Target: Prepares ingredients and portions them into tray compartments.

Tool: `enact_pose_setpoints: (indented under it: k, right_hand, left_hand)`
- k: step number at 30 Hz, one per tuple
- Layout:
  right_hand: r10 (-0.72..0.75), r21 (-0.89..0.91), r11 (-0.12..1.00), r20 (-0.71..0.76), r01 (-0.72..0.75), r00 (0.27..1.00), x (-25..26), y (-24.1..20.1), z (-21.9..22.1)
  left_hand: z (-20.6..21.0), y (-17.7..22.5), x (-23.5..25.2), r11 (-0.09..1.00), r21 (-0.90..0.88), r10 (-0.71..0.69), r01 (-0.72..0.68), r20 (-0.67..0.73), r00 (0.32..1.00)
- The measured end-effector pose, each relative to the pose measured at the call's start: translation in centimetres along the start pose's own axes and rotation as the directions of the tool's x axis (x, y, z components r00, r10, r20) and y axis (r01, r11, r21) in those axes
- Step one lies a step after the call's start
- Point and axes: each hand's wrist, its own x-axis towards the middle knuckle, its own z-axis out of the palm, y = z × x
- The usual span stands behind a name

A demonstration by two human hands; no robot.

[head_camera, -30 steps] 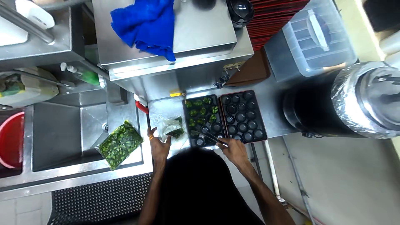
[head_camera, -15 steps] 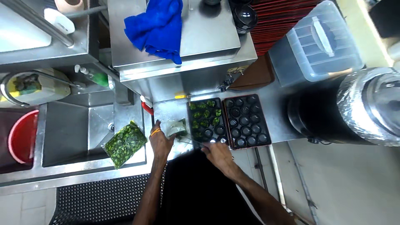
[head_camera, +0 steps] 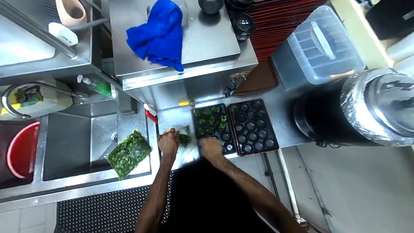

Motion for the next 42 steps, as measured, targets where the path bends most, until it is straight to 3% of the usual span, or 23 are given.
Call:
enact_pose_setpoints:
  k: [7,11,15,20,25,36,42]
  right_hand:
    - [-0.048,0.206,0.977,-0.061,0.059,0.997,-2.6,3.9,0.3]
    - [-0.070,0.408,0.906,-0.114,0.111,0.991,-3.7,7.6,1.0]
    - [0.020,0.561,0.824,-0.174,0.082,0.985,-5.1,12.6,1.9]
    - [0.251,0.397,0.899,-0.118,-0.186,0.961,-5.6,15.6,2.7]
    - [0.302,0.239,0.930,-0.065,-0.279,0.951,-4.6,14.9,3.8]
    - [0.327,0.209,0.932,-0.132,-0.296,0.936,-7.2,15.3,2.1]
    - [0.346,0.162,0.929,-0.067,-0.332,0.936,-6.0,15.6,2.8]
  left_hand:
    - [0.5,-2.0,-0.1,0.971,-0.194,0.130,-0.143,-0.074,0.989]
    - [0.0,-2.6,-0.8,0.932,-0.324,0.106,-0.161,-0.180,0.978]
    - [-0.3,-3.7,-1.9,0.891,-0.429,0.030,-0.145,-0.265,0.964]
    - [-0.5,-3.9,-2.7,0.881,-0.464,-0.028,-0.092,-0.246,0.969]
    - [-0.3,-3.3,-2.9,0.881,-0.464,-0.008,-0.097,-0.219,0.976]
    - [-0.5,-4.8,-4.3,0.854,-0.520,-0.131,-0.016,-0.245,0.961]
    - [-0.2,-4.7,-4.8,0.866,-0.498,-0.188,0.049,-0.233,0.954]
